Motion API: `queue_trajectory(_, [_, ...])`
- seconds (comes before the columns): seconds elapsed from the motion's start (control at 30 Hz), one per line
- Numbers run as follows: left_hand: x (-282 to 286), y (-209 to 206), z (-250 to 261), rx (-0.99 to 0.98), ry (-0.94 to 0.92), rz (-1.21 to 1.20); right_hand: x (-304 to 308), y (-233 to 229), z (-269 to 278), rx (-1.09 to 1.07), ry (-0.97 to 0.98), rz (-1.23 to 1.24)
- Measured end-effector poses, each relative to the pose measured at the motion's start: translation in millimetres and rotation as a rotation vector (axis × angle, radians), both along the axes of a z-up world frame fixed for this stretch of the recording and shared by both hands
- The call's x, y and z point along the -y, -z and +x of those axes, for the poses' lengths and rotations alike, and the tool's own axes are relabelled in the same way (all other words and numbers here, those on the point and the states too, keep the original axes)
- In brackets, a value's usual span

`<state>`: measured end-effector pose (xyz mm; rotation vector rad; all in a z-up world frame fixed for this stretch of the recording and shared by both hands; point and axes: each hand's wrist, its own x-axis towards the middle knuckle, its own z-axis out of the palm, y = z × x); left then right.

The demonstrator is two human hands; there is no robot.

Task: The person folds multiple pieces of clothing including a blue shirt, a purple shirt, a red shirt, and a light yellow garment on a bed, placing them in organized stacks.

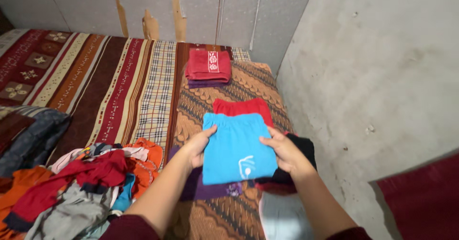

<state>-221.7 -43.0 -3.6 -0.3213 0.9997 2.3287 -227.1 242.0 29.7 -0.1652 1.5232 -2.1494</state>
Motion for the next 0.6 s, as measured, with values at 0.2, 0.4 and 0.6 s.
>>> queue_trajectory(0.2, [-25.3, -6.5, -64.7, -0.127, -0.043, -0.142, -0.3, 14.9, -112.6, -0.07, 0.172, 0.216])
queue_trajectory(0.4, [-43.1, 42.1, -124.0, -0.28, -0.237, -0.301, -7.8, 34.7, -173.2, -0.142, 0.248, 0.207])
queue_trajectory(0.6, [-53.2, 93.8, -146.4, -0.519, -0.464, -1.026, -8.4, 86.1, -190.1, -0.299, 0.336, 0.514])
